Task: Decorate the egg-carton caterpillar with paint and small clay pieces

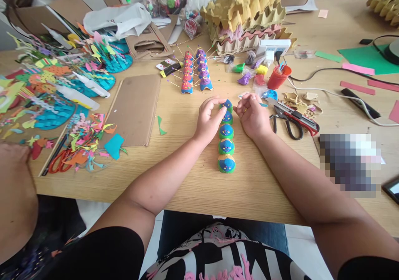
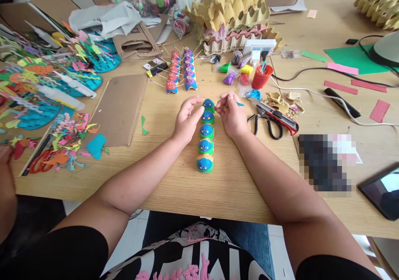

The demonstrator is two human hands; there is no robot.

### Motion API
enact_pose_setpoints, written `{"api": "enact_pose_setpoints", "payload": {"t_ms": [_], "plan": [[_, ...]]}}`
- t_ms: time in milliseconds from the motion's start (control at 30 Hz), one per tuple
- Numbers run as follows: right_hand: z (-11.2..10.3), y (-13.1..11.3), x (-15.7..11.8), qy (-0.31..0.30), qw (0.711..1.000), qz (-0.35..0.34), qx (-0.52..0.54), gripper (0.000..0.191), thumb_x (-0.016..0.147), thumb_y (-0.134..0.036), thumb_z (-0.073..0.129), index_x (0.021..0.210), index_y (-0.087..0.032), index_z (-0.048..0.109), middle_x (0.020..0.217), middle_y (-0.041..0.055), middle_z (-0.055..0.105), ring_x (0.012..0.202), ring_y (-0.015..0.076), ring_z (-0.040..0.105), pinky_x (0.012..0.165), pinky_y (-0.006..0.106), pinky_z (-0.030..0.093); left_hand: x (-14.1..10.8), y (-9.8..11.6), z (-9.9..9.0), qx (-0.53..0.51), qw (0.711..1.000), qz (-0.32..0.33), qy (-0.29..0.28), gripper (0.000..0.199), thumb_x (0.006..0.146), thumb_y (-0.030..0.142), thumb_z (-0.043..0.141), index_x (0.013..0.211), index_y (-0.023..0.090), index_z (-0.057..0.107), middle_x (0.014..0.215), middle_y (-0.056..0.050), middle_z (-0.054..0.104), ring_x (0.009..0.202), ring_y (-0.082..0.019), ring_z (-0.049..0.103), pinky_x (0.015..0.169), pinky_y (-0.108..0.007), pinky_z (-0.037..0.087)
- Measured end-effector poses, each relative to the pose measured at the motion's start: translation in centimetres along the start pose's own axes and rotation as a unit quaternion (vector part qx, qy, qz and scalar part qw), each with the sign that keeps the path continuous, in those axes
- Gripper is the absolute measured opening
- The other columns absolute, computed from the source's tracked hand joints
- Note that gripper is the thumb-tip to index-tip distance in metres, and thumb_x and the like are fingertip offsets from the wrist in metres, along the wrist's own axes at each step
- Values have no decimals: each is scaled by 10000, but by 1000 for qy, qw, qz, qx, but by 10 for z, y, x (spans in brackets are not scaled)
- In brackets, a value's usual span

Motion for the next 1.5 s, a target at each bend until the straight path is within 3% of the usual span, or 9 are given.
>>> {"api": "enact_pose_setpoints", "payload": {"t_ms": [167,400,567,800,900,1000,1200,1367,1500], "plan": [[2,-2,-3,-31,999,3,39,378,866,-618,750,892,-288,567,1012,-24,783,996,175,750,940,351,624,-3,12,-2,108,993,40,-8,191,939,382,733,1084,261,764,1314,-88,680,1405,-261,557,1278,-440,361],[14,-9,-12,-80,996,-2,-28,452,838,-718,717,938,-305,562,1372,-10,726,1273,260,702,980,456,611,-4,17,0,156,985,69,-28,192,867,426,817,998,286,811,1539,-71,566,1567,-309,376,1362,-518,213],[21,-11,-19,-125,991,-14,-36,513,748,-739,793,940,-320,566,1424,-41,694,1300,261,694,1126,508,544,-1,13,1,150,985,70,-45,239,870,475,806,1029,296,807,1605,-58,519,1606,-305,345,1387,-531,125],[31,-16,-30,-136,990,3,-45,414,813,-635,801,953,-307,591,1378,30,674,1302,272,682,1002,475,623,-1,9,0,103,991,71,-49,251,898,524,775,1006,298,795,1574,-21,543,1605,-300,319,1395,-539,73],[29,-16,-29,-126,991,-5,-47,396,832,-622,790,946,-305,582,1393,24,666,1312,268,678,991,461,629,-2,12,-2,89,994,57,-23,253,877,504,807,959,265,796,1514,-52,592,1577,-304,357,1384,-511,145],[18,-12,-23,-107,990,-54,-71,397,864,-663,733,965,-316,569,1483,-20,629,1366,250,646,1111,479,565,0,10,-3,65,997,24,33,272,886,502,797,934,236,776,1441,-84,641,1501,-283,470,1347,-486,260],[-9,1,-7,55,957,-197,-207,278,980,-604,589,1033,-331,596,1415,10,642,1427,219,561,1276,493,389,9,-2,-2,-142,971,-121,148,200,954,399,729,949,221,637,1125,-57,774,1178,-177,713,1155,-351,503],[-11,8,-4,26,941,-209,-265,226,976,-518,613,1059,-308,600,1422,56,643,1440,234,540,1264,487,402,9,3,3,-165,965,-136,153,157,874,224,793,872,200,638,887,-3,744,916,-127,721,1001,-286,560],[-13,12,-3,4,924,-222,-312,231,1005,-501,560,1094,-293,605,1459,77,636,1418,233,571,1259,501,397,8,3,4,-164,963,-140,160,103,844,127,767,889,187,696,859,7,711,832,-100,664,900,-236,551]]}}
Point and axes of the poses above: each hand's wrist, its own x-axis towards the middle knuckle, its own z-axis out of the palm, y = z × x, the point moved 1 cm from there along x, towards the middle knuckle
